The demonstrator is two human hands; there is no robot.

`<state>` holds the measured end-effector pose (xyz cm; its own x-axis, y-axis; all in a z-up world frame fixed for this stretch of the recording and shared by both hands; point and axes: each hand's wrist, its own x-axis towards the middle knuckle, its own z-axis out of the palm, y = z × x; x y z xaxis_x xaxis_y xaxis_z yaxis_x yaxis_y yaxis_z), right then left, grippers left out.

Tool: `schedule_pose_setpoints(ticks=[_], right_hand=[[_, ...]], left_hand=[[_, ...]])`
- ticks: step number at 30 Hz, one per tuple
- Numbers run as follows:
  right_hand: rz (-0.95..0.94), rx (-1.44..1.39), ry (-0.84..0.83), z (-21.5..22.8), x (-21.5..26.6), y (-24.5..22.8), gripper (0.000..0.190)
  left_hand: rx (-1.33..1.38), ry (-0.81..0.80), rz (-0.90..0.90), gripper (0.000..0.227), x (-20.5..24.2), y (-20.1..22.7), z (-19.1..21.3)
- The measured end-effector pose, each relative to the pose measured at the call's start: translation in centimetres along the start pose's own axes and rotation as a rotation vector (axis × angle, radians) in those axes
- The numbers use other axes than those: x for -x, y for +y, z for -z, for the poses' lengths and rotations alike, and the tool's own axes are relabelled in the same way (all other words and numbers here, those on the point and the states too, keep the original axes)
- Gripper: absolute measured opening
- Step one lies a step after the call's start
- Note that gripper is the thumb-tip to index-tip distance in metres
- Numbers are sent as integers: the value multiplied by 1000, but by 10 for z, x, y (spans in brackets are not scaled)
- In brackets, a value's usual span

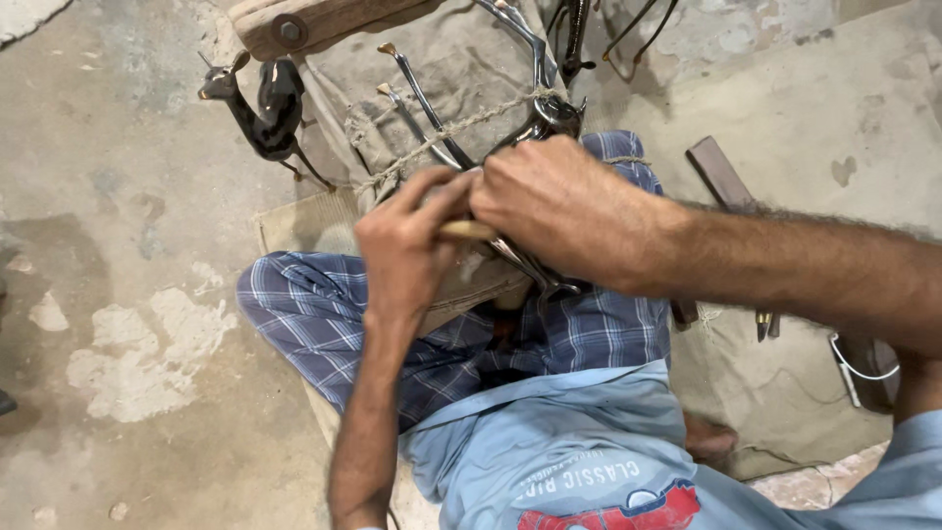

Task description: The person sits on the floor and uses a wooden mallet to repeatedly strike a chisel placed on a metal deer-shaped decoration. The person adjusts the chisel and the object's position while continuing to hammer the same area.

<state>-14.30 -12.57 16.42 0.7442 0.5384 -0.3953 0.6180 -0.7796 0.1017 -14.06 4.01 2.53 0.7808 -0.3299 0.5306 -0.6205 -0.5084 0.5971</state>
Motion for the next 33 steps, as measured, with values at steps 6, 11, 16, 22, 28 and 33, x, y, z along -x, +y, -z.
schedule_pose_setpoints(ticks=[6, 11, 16, 22, 28, 33], right_hand=[[147, 115, -26, 9, 5, -8, 6], [162, 221, -52, 2, 5, -18, 10], [183, 347, -63, 2, 6, -29, 12], [195, 131, -74, 6, -3, -22, 10], [140, 150, -94, 9, -27, -2, 16], [74, 57, -41, 12, -35, 20, 20]], left_hand=[[124, -39, 242, 27, 22, 6, 27], [35, -107, 267, 27, 28, 14, 20], [84, -66, 247, 25, 26, 18, 21], [109, -95, 270, 28, 30, 14, 20], [93, -83, 258, 24, 31, 12, 18], [128, -96, 288, 29, 29, 16, 20]])
